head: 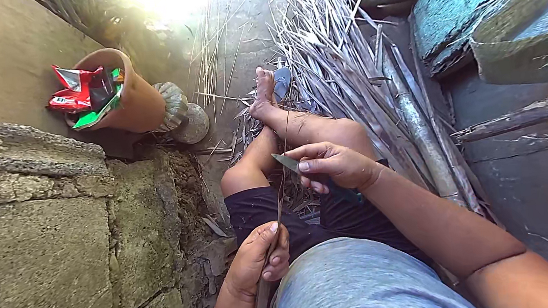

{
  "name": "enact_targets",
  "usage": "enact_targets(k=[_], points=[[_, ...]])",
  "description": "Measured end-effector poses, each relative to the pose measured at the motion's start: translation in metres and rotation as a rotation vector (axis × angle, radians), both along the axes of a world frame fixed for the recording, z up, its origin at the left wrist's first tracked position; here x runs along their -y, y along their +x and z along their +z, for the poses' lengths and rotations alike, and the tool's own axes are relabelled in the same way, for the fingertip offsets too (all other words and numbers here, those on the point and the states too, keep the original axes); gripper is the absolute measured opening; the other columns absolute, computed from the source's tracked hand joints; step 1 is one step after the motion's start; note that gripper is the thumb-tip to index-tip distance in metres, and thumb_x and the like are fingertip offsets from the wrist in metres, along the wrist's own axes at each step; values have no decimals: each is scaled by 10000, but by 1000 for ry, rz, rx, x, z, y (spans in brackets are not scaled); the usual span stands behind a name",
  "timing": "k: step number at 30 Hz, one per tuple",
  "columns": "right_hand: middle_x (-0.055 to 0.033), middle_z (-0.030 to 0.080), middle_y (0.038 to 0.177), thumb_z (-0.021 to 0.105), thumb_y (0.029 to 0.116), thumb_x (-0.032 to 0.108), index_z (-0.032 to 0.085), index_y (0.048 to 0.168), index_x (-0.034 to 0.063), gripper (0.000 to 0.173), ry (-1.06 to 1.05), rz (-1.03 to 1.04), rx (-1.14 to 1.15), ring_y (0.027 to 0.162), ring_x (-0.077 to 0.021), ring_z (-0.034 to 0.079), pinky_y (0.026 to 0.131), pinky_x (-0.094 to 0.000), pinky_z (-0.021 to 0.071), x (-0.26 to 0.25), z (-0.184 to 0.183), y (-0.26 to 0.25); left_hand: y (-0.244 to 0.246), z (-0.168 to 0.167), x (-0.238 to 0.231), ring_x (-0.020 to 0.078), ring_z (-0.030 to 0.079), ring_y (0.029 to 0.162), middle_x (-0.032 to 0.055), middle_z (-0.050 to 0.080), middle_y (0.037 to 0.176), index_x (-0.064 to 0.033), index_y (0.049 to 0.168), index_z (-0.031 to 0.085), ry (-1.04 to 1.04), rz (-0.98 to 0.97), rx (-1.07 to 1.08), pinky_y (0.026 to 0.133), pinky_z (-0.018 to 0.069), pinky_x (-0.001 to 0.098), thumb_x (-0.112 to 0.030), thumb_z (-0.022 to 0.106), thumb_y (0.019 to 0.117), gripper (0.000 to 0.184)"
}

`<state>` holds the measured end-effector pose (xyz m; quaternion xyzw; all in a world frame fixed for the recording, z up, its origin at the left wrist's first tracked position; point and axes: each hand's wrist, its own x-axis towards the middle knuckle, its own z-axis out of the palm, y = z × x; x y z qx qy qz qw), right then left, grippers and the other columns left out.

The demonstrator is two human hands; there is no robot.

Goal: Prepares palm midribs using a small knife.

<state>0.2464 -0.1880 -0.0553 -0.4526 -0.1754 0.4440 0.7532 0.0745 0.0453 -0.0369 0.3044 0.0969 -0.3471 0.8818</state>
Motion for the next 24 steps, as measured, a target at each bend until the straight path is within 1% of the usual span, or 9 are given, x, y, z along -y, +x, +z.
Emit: enact_targets(k=[2, 5, 9, 11, 13, 15, 17, 20, 24], points=[[-67, 704, 803, 458, 1063, 125, 603, 1399, 105, 366, -2, -20, 1, 554, -73, 606, 505, -191, 516, 3, 0, 5, -4, -2, -1, 30, 457, 427, -73, 440, 568, -111, 881, 614, -35, -28, -17, 416, 403, 175, -379, 462, 1092, 374], [-75, 703, 803, 463, 1062, 108, 599, 1401, 93, 366, -5, -22, 14, 552, -83, 613, 503, -198, 523, 4, 4, 13, -7, -2, -3, 30, 460, 426, -71, 439, 567, -109, 878, 610, -45, -37, -26, 416, 407, 176, -373, 457, 1094, 374], [-78, 695, 786, 471, 1052, 117, 605, 1396, 92, 371, -40, -101, 64, 535, -87, 599, 488, -208, 515, 5, 12, 25, -9, -2, -1, 31, 457, 424, -72, 434, 560, -100, 866, 614, -23, -19, -10, 412, 402, 179, -376, 485, 1087, 377], [-65, 687, 782, 467, 1060, 135, 592, 1408, 116, 371, -58, -165, 76, 533, -84, 591, 484, -214, 515, 7, 15, 31, -11, -2, 1, 29, 449, 417, -61, 439, 561, -86, 861, 621, 75, -2, 16, 400, 394, 173, -378, 488, 1087, 392], [-78, 680, 791, 450, 1069, 147, 572, 1425, 125, 377, -30, -202, 75, 527, -93, 586, 467, -218, 512, 10, 14, 37, -12, 0, 4, 30, 458, 418, -34, 475, 578, -70, 872, 632, 244, 37, 64, 393, 397, 164, -360, 474, 1094, 398], [-96, 693, 801, 469, 1068, 156, 579, 1419, 124, 369, -68, -166, 71, 524, -108, 595, 466, -234, 517, 10, 16, 31, -11, 3, 8, 41, 467, 417, -7, 518, 588, -74, 868, 629, 478, 75, 132, 388, 401, 173, -345, 465, 1097, 390], [-86, 700, 810, 484, 1054, 138, 586, 1414, 104, 376, -107, -72, 58, 534, -96, 601, 483, -225, 524, 8, 15, 18, -8, 4, 11, 60, 478, 422, 6, 537, 599, -81, 861, 611, 682, 109, 204, 391, 417, 192, -324, 456, 1097, 373], [-78, 705, 828, 488, 1056, 116, 592, 1406, 81, 366, -88, -3, 19, 555, -80, 605, 500, -198, 517, 8, 6, 8, -5, 2, 13, 73, 477, 420, 8, 527, 596, -81, 853, 597, 790, 137, 255, 391, 425, 204, -292, 447, 1099, 357], [-98, 711, 821, 489, 1058, 111, 614, 1386, 65, 354, -121, -68, 49, 533, -91, 605, 481, -207, 519, 9, 9, 16, -6, 4, 14, 74, 474, 421, 7, 523, 593, -79, 856, 598, 830, 145, 295, 391, 424, 205, -267, 437, 1101, 348]])
